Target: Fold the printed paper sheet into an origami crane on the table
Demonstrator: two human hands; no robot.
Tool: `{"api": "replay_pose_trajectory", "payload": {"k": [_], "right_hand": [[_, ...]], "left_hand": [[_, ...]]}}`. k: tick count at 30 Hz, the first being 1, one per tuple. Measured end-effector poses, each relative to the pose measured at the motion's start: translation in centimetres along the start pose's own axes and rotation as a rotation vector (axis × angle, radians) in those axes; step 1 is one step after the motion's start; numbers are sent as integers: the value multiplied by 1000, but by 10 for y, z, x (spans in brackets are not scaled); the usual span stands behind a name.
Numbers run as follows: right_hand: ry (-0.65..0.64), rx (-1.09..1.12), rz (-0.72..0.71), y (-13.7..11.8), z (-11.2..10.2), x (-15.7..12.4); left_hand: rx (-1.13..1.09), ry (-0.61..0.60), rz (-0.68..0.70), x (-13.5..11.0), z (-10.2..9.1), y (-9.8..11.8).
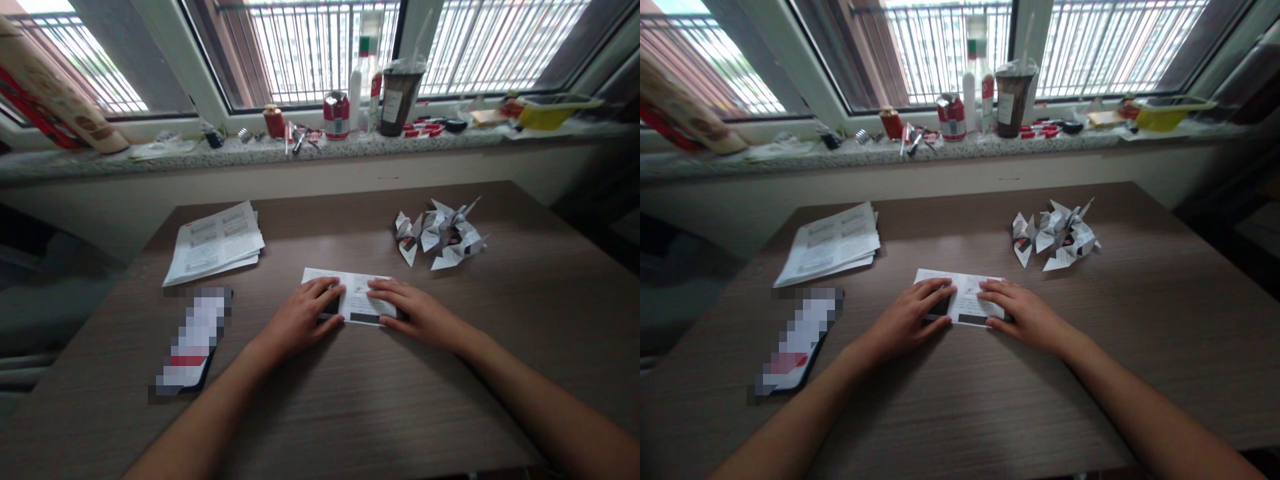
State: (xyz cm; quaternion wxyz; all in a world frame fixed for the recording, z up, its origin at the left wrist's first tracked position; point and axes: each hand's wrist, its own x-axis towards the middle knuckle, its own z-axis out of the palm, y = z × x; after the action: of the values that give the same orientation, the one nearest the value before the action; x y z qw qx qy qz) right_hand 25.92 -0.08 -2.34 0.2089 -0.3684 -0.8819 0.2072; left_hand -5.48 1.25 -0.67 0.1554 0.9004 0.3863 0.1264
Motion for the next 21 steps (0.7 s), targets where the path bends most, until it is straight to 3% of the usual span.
{"api": "replay_pose_trajectory", "payload": {"k": [14, 21], "right_hand": [[4, -17, -6, 1, 0, -1], [-23, -4, -27, 0, -5, -1]], "left_hand": [[-24, -3, 65, -1, -8, -10], [-140, -29, 108, -7, -22, -37]]}}
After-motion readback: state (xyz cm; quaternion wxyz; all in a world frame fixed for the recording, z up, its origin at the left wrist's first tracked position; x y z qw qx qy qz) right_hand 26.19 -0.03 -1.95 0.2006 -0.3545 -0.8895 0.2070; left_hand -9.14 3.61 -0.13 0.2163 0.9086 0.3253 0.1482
